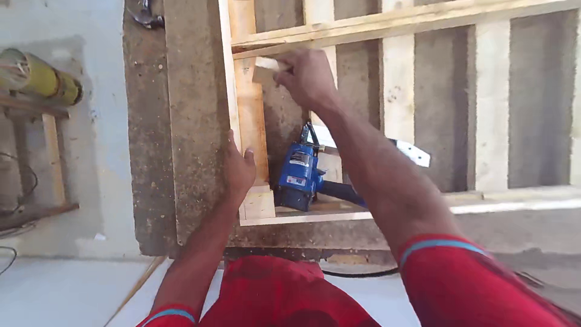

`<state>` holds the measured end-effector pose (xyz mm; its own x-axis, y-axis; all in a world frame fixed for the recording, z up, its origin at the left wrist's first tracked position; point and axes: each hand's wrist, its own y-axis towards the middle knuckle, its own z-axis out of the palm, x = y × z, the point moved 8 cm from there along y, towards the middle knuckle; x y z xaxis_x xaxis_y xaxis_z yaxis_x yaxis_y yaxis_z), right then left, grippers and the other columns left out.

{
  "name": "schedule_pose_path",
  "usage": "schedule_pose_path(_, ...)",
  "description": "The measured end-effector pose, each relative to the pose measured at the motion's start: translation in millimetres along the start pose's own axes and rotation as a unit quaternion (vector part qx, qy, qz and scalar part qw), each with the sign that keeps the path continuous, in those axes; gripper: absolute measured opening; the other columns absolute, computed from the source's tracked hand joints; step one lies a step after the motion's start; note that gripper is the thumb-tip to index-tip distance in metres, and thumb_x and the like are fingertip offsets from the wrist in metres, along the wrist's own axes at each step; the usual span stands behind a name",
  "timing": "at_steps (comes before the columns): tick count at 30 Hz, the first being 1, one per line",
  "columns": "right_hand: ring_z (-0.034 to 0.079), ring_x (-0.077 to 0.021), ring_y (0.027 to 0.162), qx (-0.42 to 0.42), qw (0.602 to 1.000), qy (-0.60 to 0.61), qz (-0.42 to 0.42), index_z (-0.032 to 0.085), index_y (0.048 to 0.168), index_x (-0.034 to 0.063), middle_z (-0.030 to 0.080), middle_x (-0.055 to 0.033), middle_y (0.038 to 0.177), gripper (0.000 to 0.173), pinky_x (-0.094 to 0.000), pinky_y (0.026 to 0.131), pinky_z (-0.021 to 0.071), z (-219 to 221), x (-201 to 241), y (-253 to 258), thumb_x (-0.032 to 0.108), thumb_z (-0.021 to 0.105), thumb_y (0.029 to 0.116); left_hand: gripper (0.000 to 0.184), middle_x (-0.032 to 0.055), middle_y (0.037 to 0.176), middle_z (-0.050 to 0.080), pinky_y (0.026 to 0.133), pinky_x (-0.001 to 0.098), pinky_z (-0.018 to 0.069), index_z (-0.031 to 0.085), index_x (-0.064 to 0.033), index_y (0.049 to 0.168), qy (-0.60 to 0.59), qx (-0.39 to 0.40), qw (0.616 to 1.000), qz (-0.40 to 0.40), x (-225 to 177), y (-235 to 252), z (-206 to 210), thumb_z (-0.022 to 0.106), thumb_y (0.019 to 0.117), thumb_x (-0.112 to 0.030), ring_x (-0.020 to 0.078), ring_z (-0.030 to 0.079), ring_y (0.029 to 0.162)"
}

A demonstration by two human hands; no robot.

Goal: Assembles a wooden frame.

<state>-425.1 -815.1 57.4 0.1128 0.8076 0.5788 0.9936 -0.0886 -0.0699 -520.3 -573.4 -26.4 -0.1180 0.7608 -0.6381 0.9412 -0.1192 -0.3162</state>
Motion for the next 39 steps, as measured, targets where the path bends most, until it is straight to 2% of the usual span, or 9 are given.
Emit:
schedule_pose_path(7,0.066,-0.0307,0.118,0.051,0.995,-0.057,-0.065,0.07,0.127,0.0137,0.07,-0.0124,0.123,0.031,-0.0547,0.102,0.0504,56.5,-12.1,136.3,0.025,0.057,0.1014,0.071,0.0189,0.15,0.053,0.105,0.0471,0.0531,0.022,-0.0139,0.164,0.023,-0.015,1.0,-0.013,-2.6,3.8,-2.3,0.056,0.1034,-0.031,0.0294,0.062,0.128)
schedule_pose_path(18,0.069,-0.0393,0.106,0.066,0.986,-0.129,-0.083,0.071,0.111,0.0107,0.072,-0.0169,0.108,0.025,-0.0623,0.089,0.0526,66.1,-17.7,152.3,0.029,0.057,0.1014,0.075,0.0193,0.158,0.043,0.115,0.0417,0.0449,0.023,-0.0083,0.163,-0.024,-0.002,1.0,-0.005,0.3,5.6,-2.8,0.057,0.1021,-0.036,0.0258,0.05,0.141)
schedule_pose_path(23,0.069,-0.0375,0.109,0.073,0.987,-0.141,-0.038,0.071,0.116,0.0162,0.073,-0.0141,0.112,0.026,-0.0619,0.087,0.0535,63.9,-19.7,151.1,0.032,0.058,0.1009,0.061,0.0149,0.159,0.044,0.12,0.0454,0.039,0.043,-0.0041,0.154,0.073,-0.102,0.97,0.21,-77.7,105.6,-50.2,0.056,0.1037,-0.036,0.0278,0.044,0.146)
schedule_pose_path(27,0.07,-0.0366,0.106,0.075,0.986,-0.148,-0.015,0.072,0.112,0.0185,0.072,-0.0131,0.113,0.023,-0.063,0.083,0.0543,60.5,-19.2,151.2,0.034,0.06,0.099,0.055,0.0111,0.167,0.032,0.125,0.0514,0.0262,0.052,-0.0157,0.151,0.223,0.029,0.933,0.28,-129.2,236.5,-36.3,0.061,0.0996,-0.034,0.0349,0.028,0.154)
schedule_pose_path(31,0.069,-0.0356,0.109,0.09,0.984,-0.151,0.004,0.072,0.117,0.022,0.072,-0.0123,0.115,0.026,-0.0623,0.084,0.0544,60.2,-20.3,155.6,0.035,0.059,0.0988,0.034,0.0067,0.145,0.06,0.114,0.05,0.0444,0.065,-0.0163,0.135,0.23,0.107,0.932,0.258,-131.9,276.8,-15.6,0.052,0.1059,-0.028,0.0243,0.056,0.135)
schedule_pose_path(33,0.068,-0.0352,0.113,0.09,0.988,-0.128,0.02,0.069,0.126,0.022,0.071,-0.0123,0.12,0.032,-0.0612,0.088,0.0545,62.0,-23.1,154.3,0.033,0.062,0.097,0.029,0.0115,0.128,0.068,0.102,0.0583,0.05,0.067,-0.0148,0.126,0.261,0.1,0.935,0.217,-134.8,272.8,-14.0,0.049,0.1067,-0.027,0.0308,0.065,0.121)
schedule_pose_path(36,0.065,-0.0319,0.121,0.096,0.993,-0.05,0.056,0.031,0.162,0.0182,0.059,-0.0113,0.143,0.075,-0.0561,0.095,0.0552,48.4,-13.6,116.2,0.024,0.066,0.0957,0.029,0.0202,0.12,0.069,0.091,0.068,0.0514,0.065,-0.0114,0.125,0.343,0.102,0.91,0.208,-141.3,271.5,-13.0,0.049,0.1071,-0.027,0.0431,0.066,0.114)
schedule_pose_path(37,0.066,-0.0301,0.118,0.096,0.993,-0.031,0.061,0.023,0.164,0.0183,0.059,-0.0107,0.143,0.078,-0.0536,0.095,0.0562,36.3,-9.5,87.6,0.026,0.064,0.0979,0.029,0.0224,0.121,0.069,0.09,0.0695,0.0512,0.064,-0.0097,0.126,0.357,0.102,0.904,0.21,-141.6,272.5,-12.2,0.048,0.1066,-0.025,0.0459,0.066,0.115)
schedule_pose_path(39,0.07,-0.0301,0.106,0.106,0.992,-0.014,0.063,0.042,0.156,0.0165,0.068,-0.0114,0.127,0.056,-0.0555,0.088,0.058,7.7,-10.6,7.9,0.03,0.057,0.1034,0.032,0.0241,0.125,0.066,0.093,0.0701,0.0489,0.061,-0.0084,0.13,0.367,0.112,0.9,0.209,-140.9,273.0,-9.5,0.047,0.1071,-0.025,0.0474,0.063,0.12)
